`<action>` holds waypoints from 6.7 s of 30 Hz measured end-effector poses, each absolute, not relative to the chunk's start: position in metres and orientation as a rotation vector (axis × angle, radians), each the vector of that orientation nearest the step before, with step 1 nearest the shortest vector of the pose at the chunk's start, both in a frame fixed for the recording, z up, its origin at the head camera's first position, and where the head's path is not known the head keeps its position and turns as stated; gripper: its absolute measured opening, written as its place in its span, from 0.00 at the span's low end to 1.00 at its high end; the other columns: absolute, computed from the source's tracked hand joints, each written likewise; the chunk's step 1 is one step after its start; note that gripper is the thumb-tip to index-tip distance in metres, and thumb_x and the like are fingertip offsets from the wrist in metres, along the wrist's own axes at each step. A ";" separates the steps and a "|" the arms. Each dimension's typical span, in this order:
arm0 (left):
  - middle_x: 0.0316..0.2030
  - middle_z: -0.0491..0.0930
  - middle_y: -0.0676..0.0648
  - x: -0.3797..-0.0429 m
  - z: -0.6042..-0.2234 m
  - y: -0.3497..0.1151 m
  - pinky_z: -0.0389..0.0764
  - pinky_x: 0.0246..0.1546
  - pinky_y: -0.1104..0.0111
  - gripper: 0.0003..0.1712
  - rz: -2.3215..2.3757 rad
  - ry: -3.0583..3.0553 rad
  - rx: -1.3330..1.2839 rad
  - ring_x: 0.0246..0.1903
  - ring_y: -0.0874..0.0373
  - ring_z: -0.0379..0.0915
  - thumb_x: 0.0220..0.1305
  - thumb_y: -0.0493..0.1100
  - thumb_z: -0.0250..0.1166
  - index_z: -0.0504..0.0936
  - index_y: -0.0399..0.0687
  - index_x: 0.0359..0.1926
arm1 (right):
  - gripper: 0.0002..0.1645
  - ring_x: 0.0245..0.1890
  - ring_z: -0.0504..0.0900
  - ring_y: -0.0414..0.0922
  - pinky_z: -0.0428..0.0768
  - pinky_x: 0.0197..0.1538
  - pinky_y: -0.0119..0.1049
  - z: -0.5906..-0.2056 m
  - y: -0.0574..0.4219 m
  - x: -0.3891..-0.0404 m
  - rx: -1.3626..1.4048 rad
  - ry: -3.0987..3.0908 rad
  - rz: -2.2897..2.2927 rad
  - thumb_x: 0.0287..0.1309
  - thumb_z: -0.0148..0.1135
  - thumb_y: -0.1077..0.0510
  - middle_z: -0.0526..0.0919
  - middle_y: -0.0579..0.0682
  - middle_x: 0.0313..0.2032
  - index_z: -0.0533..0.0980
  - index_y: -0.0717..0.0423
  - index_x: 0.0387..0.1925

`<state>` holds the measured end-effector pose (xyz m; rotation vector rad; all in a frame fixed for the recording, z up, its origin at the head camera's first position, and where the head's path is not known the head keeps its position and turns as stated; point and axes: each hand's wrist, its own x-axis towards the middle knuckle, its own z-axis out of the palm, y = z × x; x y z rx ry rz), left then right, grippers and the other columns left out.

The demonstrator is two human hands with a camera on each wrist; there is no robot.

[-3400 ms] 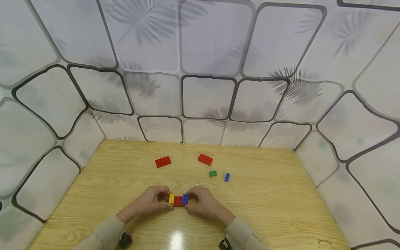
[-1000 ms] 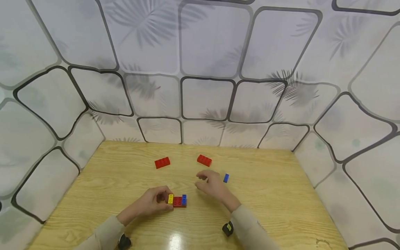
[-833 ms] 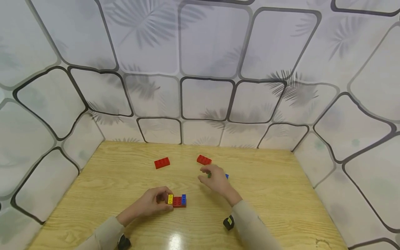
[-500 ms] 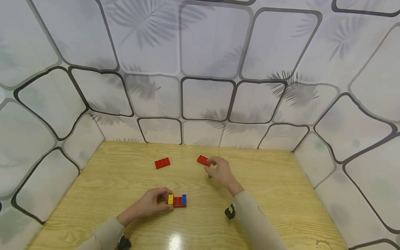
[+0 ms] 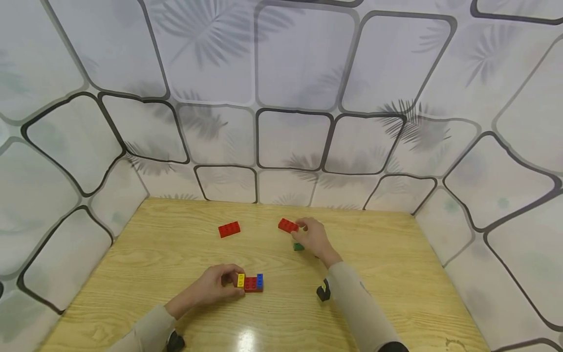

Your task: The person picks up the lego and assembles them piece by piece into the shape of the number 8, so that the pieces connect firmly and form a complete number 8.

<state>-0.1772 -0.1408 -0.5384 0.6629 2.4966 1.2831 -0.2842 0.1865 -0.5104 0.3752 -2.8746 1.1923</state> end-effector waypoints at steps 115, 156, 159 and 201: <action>0.34 0.83 0.54 -0.176 -0.535 -0.140 0.75 0.40 0.72 0.23 1.309 2.494 0.625 0.35 0.63 0.74 0.62 0.47 0.79 0.85 0.46 0.54 | 0.22 0.52 0.82 0.53 0.83 0.52 0.51 -0.517 0.167 -0.260 0.515 -2.885 1.077 0.62 0.74 0.57 0.85 0.56 0.53 0.83 0.59 0.56; 0.34 0.82 0.55 -0.176 -0.538 -0.139 0.74 0.40 0.72 0.23 1.326 2.490 0.546 0.35 0.63 0.74 0.61 0.49 0.79 0.85 0.48 0.55 | 0.19 0.50 0.82 0.51 0.83 0.54 0.46 -0.503 0.139 -0.200 0.944 -2.825 1.121 0.61 0.74 0.59 0.85 0.47 0.48 0.83 0.54 0.53; 0.35 0.82 0.55 -0.176 -0.538 -0.139 0.74 0.40 0.72 0.23 1.320 2.496 0.550 0.35 0.62 0.74 0.62 0.49 0.79 0.84 0.48 0.55 | 0.19 0.51 0.82 0.50 0.83 0.54 0.47 -0.502 0.138 -0.199 0.956 -2.846 1.133 0.62 0.74 0.59 0.85 0.46 0.49 0.83 0.54 0.54; 0.31 0.81 0.58 -0.174 -0.537 -0.139 0.75 0.38 0.73 0.18 1.312 2.527 0.660 0.32 0.67 0.73 0.62 0.49 0.79 0.85 0.52 0.50 | 0.18 0.48 0.82 0.47 0.82 0.52 0.39 -0.508 0.130 -0.189 1.058 -2.868 1.175 0.62 0.75 0.54 0.85 0.42 0.48 0.83 0.50 0.53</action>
